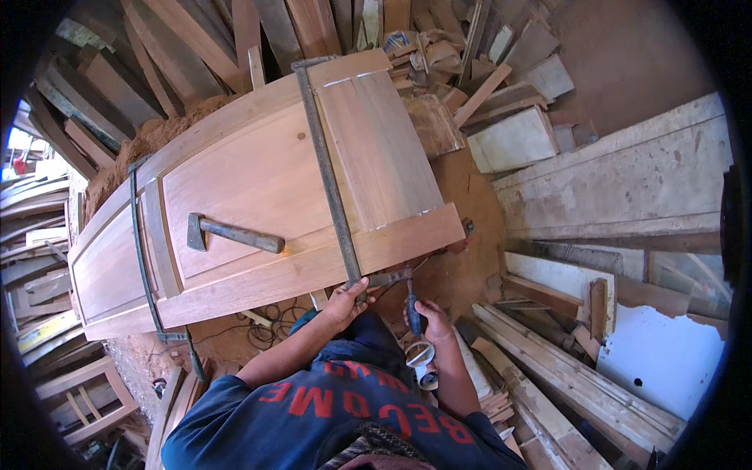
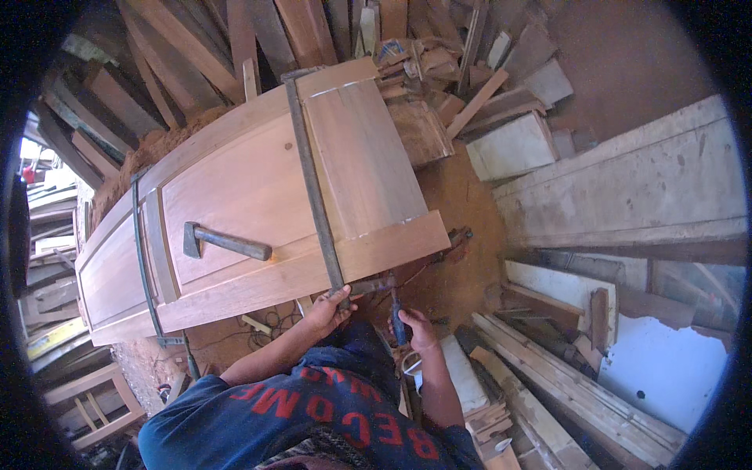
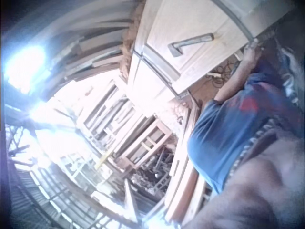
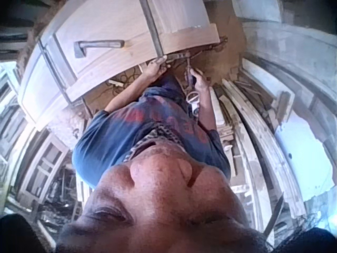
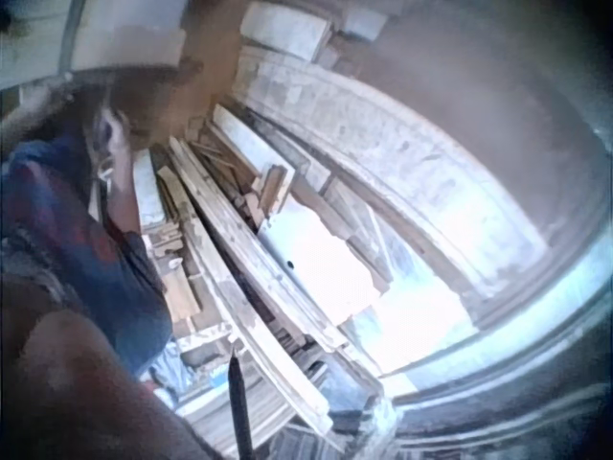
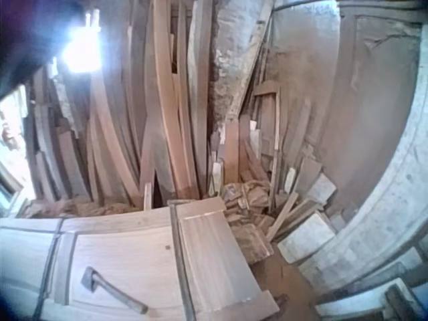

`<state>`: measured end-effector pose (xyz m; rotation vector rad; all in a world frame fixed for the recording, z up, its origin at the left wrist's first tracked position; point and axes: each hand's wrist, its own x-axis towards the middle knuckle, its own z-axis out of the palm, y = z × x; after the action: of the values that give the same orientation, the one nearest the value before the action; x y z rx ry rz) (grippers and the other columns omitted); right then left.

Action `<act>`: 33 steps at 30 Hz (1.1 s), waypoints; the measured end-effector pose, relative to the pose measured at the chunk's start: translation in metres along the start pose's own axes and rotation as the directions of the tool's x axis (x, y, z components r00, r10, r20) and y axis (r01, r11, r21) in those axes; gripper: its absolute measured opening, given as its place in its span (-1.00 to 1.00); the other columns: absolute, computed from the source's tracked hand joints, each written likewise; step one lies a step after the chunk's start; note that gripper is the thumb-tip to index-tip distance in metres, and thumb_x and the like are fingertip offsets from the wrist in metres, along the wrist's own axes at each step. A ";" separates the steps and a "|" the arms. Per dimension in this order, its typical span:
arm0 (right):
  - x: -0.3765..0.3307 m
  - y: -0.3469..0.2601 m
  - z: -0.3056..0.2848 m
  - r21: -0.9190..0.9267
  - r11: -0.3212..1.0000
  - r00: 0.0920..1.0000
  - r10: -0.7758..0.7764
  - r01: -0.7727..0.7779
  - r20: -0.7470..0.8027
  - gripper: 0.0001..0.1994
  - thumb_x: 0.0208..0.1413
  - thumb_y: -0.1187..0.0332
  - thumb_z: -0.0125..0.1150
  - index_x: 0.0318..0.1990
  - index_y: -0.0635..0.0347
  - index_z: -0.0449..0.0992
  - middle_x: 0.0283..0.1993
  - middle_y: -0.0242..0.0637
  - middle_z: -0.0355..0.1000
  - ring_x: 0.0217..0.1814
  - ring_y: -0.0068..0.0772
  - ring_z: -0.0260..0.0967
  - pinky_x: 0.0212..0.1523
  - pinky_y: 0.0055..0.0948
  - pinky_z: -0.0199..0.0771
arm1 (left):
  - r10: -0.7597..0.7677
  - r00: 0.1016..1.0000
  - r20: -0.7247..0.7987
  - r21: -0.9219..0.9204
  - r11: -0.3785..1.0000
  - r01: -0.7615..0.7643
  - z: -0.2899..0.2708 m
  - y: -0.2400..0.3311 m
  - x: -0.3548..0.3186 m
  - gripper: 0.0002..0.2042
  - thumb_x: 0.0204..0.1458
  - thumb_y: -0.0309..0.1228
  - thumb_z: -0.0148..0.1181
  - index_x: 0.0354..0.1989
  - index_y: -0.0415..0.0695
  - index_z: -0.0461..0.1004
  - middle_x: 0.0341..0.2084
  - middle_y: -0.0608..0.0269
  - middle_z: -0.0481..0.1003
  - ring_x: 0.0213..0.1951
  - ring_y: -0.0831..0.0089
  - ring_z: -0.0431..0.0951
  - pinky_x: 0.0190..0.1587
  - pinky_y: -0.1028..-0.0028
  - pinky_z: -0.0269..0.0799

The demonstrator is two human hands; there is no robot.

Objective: The person positions a wooden door on a workbench and secures it with clamps. They use a hammer to tap a wooden panel into place on the door frame. Finally, they mix a substance in a bucket and apply it to the door's edge with a brush.

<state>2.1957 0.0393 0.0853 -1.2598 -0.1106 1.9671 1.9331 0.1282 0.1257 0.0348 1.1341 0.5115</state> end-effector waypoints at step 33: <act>0.009 -0.010 0.025 -0.536 0.839 0.996 0.084 -0.090 -0.034 -0.66 0.08 0.21 0.41 -0.17 0.21 0.43 -0.57 -0.38 0.38 -0.63 -0.51 0.33 -0.61 -0.46 0.35 | 0.008 0.995 0.103 0.167 0.986 -0.025 -0.012 0.011 0.002 -0.71 0.26 -0.10 0.15 -0.01 0.01 0.53 -0.04 0.42 0.59 0.02 0.49 0.54 0.02 0.41 0.35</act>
<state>2.1792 0.0600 0.0963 -1.6495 -0.6536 2.0833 1.9191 0.1363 0.1217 0.2149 1.0748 0.4229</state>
